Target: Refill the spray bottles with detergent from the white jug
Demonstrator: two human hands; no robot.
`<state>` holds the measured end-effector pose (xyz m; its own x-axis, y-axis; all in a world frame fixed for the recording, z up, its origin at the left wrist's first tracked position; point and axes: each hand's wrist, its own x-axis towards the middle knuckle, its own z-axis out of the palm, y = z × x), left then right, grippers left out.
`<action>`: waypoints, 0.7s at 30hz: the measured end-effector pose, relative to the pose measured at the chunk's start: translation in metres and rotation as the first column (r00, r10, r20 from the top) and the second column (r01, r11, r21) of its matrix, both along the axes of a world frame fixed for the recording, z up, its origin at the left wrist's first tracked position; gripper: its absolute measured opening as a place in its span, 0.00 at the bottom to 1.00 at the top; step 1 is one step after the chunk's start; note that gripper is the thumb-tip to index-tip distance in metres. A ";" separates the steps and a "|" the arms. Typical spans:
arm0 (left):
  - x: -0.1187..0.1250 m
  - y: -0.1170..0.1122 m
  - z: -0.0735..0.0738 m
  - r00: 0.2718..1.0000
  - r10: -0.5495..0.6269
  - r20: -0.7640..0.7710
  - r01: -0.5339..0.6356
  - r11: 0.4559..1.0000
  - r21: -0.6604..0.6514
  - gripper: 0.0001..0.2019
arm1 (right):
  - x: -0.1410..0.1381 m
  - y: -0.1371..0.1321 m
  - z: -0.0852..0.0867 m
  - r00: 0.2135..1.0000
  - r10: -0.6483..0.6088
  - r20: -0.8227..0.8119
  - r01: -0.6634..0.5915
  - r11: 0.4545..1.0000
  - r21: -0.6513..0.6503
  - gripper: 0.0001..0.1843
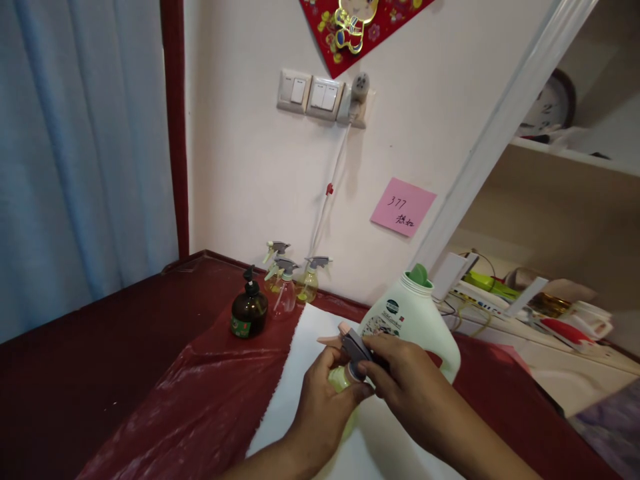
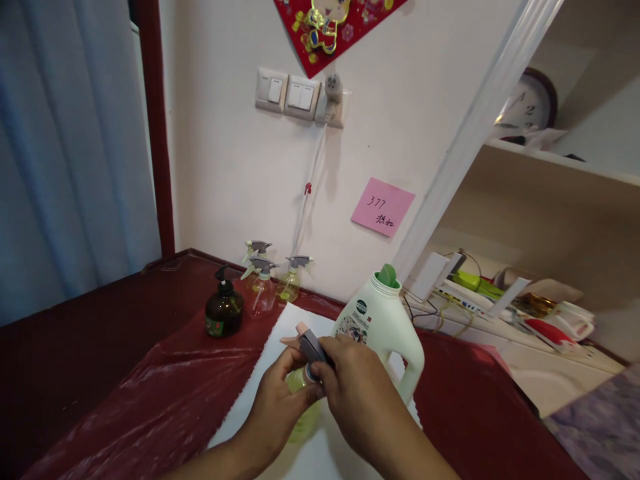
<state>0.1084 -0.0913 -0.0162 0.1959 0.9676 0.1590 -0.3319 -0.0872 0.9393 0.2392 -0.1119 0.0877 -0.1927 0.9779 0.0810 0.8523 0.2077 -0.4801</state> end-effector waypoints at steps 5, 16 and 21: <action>-0.014 0.009 -0.003 0.982 -0.185 -0.038 0.189 0.967 0.172 0.16 | 0.003 0.000 0.003 1.000 0.024 -0.008 -0.024 1.000 0.002 0.10; -0.006 0.012 -0.003 0.991 -0.135 0.009 0.136 0.989 -0.052 0.30 | 0.009 0.000 -0.004 1.000 0.009 -0.014 -0.009 1.000 -0.002 0.08; -0.011 0.017 -0.003 0.975 -0.220 0.012 0.219 0.972 0.080 0.23 | 0.010 0.000 -0.002 1.000 0.002 -0.024 -0.003 1.000 -0.004 0.09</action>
